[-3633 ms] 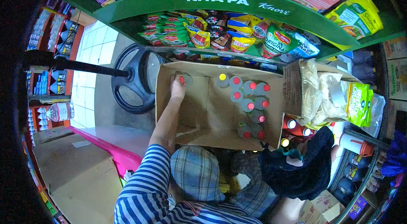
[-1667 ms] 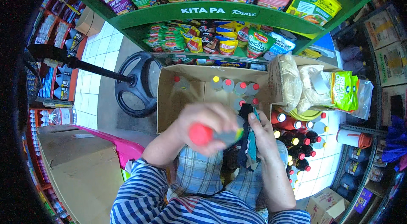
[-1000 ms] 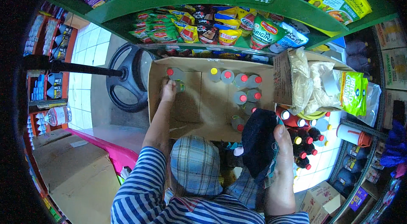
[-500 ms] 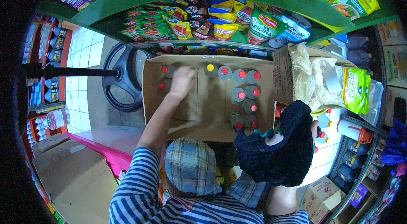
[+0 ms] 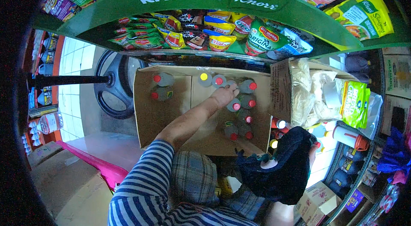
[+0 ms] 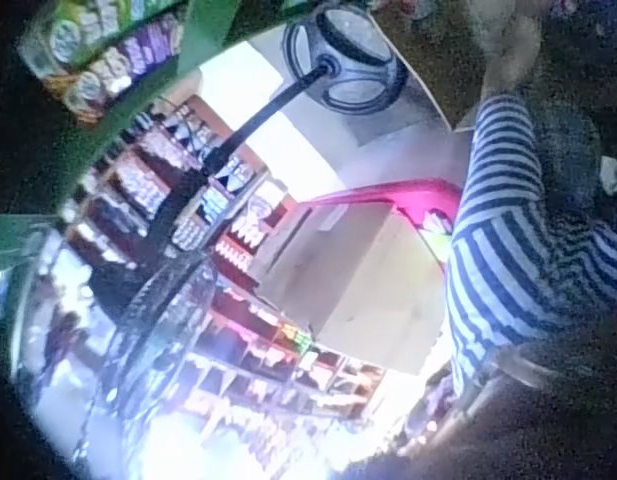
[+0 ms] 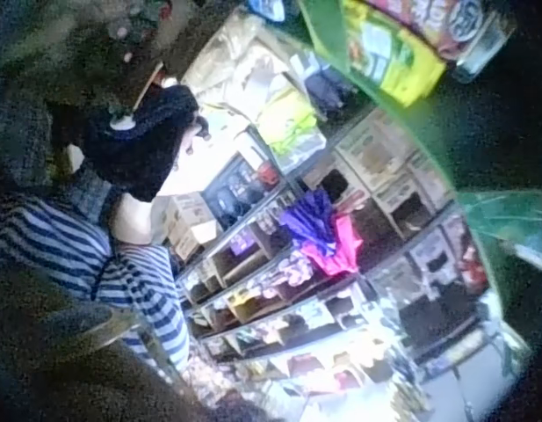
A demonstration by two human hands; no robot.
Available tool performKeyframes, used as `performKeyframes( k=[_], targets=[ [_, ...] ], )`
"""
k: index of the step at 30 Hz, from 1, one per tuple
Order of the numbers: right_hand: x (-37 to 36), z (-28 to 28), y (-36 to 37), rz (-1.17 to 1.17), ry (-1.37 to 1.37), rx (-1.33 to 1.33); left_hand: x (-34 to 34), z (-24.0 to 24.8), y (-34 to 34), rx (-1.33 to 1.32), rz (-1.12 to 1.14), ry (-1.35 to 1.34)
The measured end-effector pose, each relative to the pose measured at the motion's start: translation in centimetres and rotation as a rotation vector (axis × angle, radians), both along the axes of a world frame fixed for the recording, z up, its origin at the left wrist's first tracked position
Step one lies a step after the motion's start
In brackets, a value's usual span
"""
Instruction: Wiping and organizing plastic bottles into a cardboard box.
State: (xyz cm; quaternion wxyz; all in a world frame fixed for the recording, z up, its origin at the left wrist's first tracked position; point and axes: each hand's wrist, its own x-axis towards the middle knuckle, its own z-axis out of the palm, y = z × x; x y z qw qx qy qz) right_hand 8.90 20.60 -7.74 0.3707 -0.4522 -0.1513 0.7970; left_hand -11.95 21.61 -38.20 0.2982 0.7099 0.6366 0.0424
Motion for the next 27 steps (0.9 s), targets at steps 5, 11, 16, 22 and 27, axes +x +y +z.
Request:
performKeyframes(
  k=[5, 11, 16, 22, 27],
  targets=[
    [1.4, -2.0, 0.2, 0.042, -0.092, 0.22, -1.0, 0.7, -2.4, 0.262, 0.155, -0.166],
    [-2.3, -0.6, 0.3, -0.014, 0.221, 0.105, -5.8, 16.6, -6.1, 0.575, 0.516, -0.73],
    [-2.7, -0.5, -1.2, -0.007, 0.222, 0.122, -4.7, 29.1, -7.0, 0.864, 0.403, -1.078],
    [-5.7, 0.9, -5.9, 0.171, -0.163, 0.106, 1.1, 34.9, -9.0, 0.741, 0.147, -1.039],
    [-6.0, 1.5, -5.2, 0.127, 0.483, 0.102, -0.2, 34.8, -8.5, 0.567, 0.653, -1.797]
  ],
)
